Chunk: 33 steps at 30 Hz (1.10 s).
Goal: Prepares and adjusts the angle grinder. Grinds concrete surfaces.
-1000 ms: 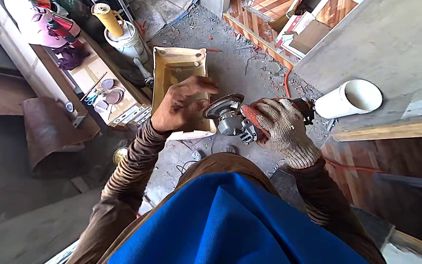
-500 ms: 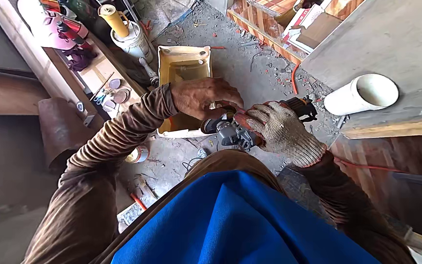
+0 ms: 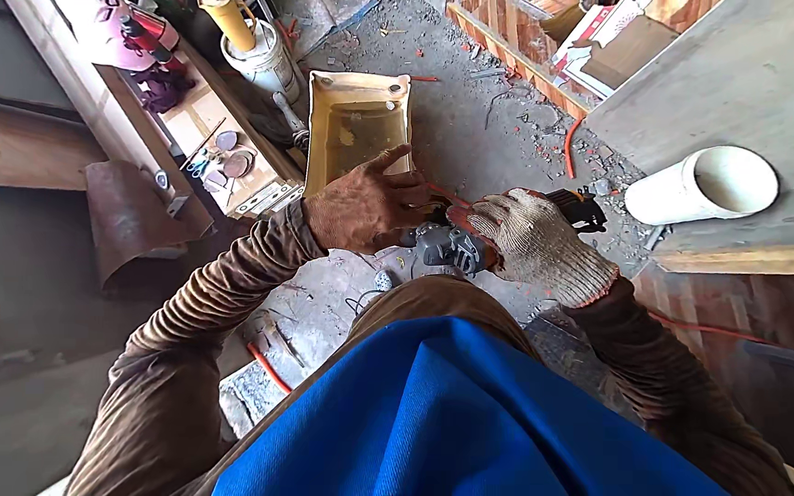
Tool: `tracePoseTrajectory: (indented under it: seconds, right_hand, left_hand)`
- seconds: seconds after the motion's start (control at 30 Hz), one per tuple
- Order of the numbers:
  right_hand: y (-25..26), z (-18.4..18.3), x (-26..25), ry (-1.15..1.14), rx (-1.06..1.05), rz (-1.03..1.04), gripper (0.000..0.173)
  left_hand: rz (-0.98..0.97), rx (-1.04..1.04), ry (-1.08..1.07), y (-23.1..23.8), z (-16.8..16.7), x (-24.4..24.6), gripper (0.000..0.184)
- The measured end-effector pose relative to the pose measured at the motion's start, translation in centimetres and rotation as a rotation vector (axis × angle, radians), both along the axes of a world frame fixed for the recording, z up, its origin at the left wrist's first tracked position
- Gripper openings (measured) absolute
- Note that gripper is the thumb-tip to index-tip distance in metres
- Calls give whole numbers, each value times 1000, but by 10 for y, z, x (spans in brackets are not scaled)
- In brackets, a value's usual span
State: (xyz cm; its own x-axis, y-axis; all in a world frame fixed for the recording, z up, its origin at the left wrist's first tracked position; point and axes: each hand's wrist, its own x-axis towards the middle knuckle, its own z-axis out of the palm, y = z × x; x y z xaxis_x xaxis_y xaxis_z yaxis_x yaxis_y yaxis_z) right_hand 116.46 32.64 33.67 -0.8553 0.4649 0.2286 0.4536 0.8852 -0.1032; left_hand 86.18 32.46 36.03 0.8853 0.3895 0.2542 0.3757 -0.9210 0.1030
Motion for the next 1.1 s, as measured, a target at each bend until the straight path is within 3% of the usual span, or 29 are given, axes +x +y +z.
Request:
tracePoseTrajectory:
  seconds: [0.23,0.47,0.73,0.83,0.93,1.0,1.1]
  right_hand:
    - [4,0,-12,6,14,40,50]
    - [0,-9,-27,-49,7,86,41]
    - [-5,-12,-48,-59,48,83,37]
    - [-2,-5,-52,-62,93,6,36]
    - [-2,-1,-56,-82,132,-5,34]
    - [-5,-3,-58,-142,96,33,39]
    - [-14,-24,-68,-186,12,140,51]
  left_hand:
    - [18,38,107,-10,-5,-3,16]
    - [-15,140,178,-22,-12,4,20]
    - [275,-234,-240,3,-38,0,16]
    - [356,-243,-361,11,-40,5,16]
    - [360,-249,-349,18,-40,15,15]
    - [390,-221,-343,20,-34,27,16]
    - [478,-145,-447,35,7,41,22]
